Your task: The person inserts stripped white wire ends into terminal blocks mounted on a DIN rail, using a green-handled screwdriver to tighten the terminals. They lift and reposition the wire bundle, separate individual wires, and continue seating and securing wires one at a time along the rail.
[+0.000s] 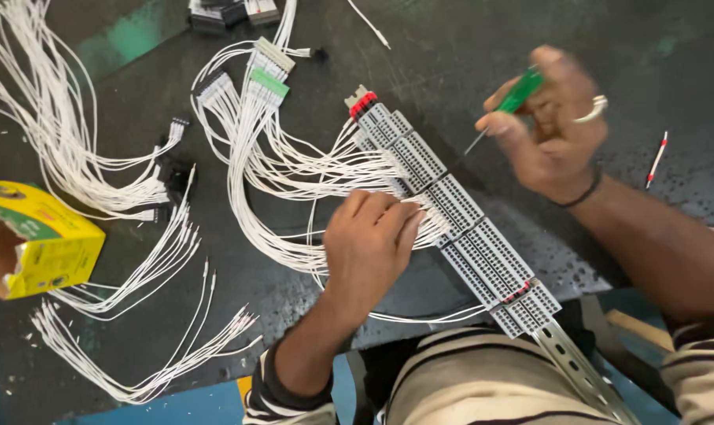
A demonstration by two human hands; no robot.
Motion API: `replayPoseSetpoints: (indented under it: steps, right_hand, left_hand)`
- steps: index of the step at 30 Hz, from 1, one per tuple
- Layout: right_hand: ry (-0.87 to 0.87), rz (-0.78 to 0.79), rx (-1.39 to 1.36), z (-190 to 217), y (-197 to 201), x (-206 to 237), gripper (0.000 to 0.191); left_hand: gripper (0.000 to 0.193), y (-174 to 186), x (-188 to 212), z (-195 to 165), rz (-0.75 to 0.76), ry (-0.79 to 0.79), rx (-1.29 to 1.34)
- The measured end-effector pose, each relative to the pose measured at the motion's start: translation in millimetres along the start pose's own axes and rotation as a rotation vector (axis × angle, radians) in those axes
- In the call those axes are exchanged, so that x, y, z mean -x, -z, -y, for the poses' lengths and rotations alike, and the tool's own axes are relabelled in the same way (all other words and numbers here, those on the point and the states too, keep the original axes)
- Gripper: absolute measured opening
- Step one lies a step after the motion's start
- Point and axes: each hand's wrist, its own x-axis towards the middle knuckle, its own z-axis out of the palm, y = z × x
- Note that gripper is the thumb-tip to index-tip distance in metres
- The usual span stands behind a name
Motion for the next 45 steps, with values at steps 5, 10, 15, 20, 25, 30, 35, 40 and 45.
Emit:
replayPoseSetpoints:
  steps: [5,10,15,20,25,30,35,40,45]
  right_hand:
    - [0.035,0.091,0.046,-7,-5,12,0.07]
    - [-0.09,0.114,-0.174,22,-12,14,0.068]
    - [-0.092,0.197,-0.259,33,-21,14,0.065]
    - [-0.067,0.213,-0.263,31,-25,13,0.066]
    - [-0.062,0.245,-0.227,30,-25,11,0.066]
    - [-0.071,0.26,-0.239,29,-24,11,0.066]
    - [-0.12,0.252,-0.268,30,-25,14,0.066]
    - [-0.131,0.253,-0.271,30,-24,16,0.066]
    - [-0.145,0.243,-0.278,30,-25,17,0.067]
  left_hand:
    - [0.103,-3,15,-30,0.136,-0.07,-0.138]
    - [0.106,-12,29,-47,0.434,0.09,-0.431]
    - [0.103,-11,31,-48,0.45,0.108,-0.485]
    - [0.103,-12,31,-46,0.446,0.099,-0.482]
    - [0.106,-12,33,-44,0.44,0.09,-0.441]
    - [0.106,-11,31,-43,0.414,0.08,-0.437]
    - [0.105,-10,31,-42,0.429,0.084,-0.422]
    - [0.105,-12,32,-41,0.415,0.081,-0.436]
    - [0.106,-13,34,-39,0.39,0.069,-0.412]
